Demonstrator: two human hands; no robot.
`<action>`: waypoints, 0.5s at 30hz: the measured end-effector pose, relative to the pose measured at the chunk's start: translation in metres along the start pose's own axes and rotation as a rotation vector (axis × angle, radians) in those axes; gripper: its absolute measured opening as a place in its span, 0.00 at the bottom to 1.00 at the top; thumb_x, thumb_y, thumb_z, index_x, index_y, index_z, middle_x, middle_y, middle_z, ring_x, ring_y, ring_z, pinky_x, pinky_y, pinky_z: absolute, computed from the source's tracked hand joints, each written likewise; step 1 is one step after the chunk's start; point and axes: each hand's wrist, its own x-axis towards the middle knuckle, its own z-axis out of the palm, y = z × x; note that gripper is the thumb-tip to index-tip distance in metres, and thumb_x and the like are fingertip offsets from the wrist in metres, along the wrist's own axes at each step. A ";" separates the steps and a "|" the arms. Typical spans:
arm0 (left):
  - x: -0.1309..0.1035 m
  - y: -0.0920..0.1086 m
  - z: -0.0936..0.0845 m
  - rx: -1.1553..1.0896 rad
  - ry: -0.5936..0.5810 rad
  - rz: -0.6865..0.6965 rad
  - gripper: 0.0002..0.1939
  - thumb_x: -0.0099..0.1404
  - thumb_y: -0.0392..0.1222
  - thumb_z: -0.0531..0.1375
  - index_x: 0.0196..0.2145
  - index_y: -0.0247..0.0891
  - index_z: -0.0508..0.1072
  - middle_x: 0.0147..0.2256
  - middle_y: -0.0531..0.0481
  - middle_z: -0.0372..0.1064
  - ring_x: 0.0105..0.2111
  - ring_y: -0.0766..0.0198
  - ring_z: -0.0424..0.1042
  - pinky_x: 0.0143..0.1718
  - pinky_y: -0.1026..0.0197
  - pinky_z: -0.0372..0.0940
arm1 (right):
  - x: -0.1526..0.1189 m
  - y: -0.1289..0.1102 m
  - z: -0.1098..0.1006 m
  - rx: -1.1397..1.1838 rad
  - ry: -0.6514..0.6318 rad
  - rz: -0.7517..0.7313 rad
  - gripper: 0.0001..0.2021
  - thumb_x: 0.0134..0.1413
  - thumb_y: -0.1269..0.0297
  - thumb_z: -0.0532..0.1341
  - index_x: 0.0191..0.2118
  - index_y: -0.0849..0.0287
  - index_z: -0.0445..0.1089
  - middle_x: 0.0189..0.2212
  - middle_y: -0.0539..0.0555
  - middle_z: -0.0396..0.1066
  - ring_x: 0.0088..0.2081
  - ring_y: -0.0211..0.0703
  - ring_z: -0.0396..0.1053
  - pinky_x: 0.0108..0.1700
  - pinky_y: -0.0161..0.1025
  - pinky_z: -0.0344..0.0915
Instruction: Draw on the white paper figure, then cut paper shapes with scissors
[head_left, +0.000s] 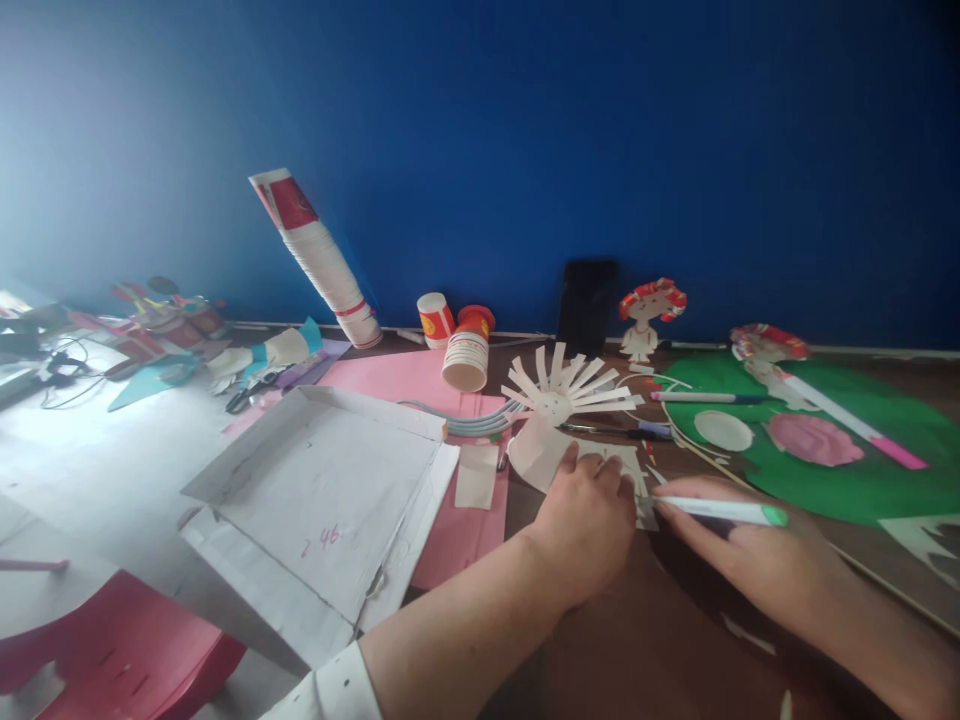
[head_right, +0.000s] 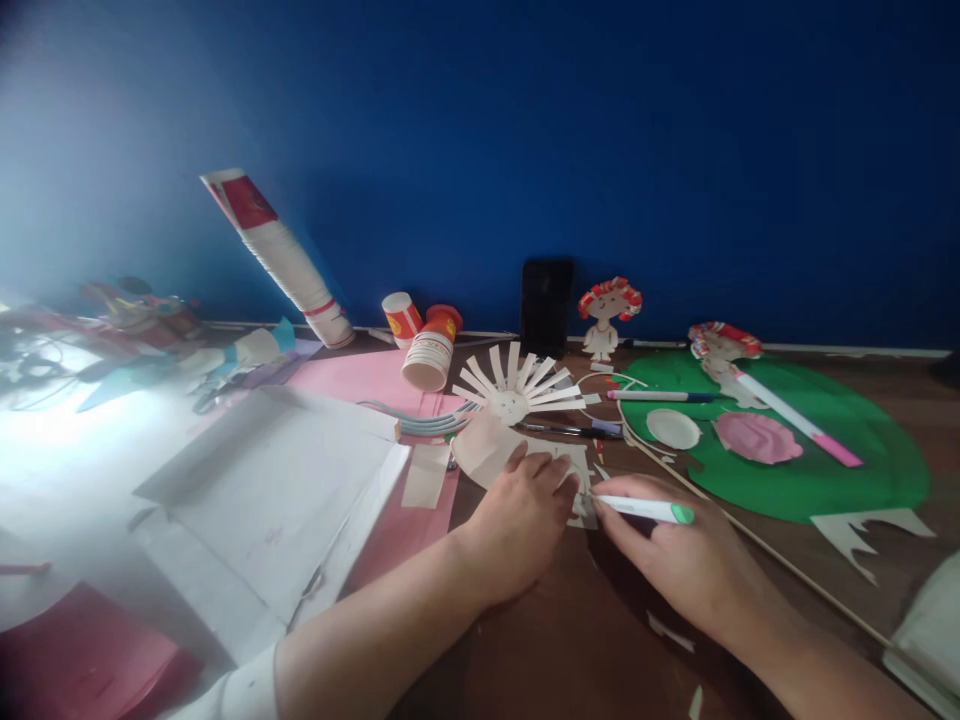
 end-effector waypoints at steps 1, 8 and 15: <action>0.000 0.000 0.000 0.004 -0.002 0.003 0.20 0.76 0.40 0.51 0.59 0.29 0.74 0.61 0.35 0.69 0.59 0.48 0.67 0.69 0.42 0.56 | 0.000 0.000 0.000 -0.004 -0.003 -0.003 0.14 0.64 0.49 0.59 0.39 0.48 0.81 0.41 0.53 0.86 0.42 0.55 0.83 0.49 0.48 0.77; -0.001 -0.001 -0.001 0.022 -0.009 0.011 0.21 0.77 0.40 0.51 0.59 0.28 0.73 0.62 0.34 0.68 0.59 0.49 0.68 0.69 0.43 0.56 | -0.001 -0.001 -0.004 -0.023 -0.018 -0.011 0.14 0.64 0.50 0.59 0.38 0.48 0.81 0.39 0.53 0.85 0.41 0.54 0.83 0.46 0.46 0.77; -0.001 0.000 -0.001 0.042 -0.024 0.014 0.22 0.76 0.42 0.53 0.61 0.28 0.72 0.62 0.33 0.68 0.60 0.49 0.67 0.69 0.43 0.56 | -0.002 -0.005 -0.004 -0.022 -0.011 -0.032 0.14 0.64 0.50 0.59 0.39 0.49 0.81 0.40 0.55 0.86 0.41 0.55 0.83 0.46 0.46 0.77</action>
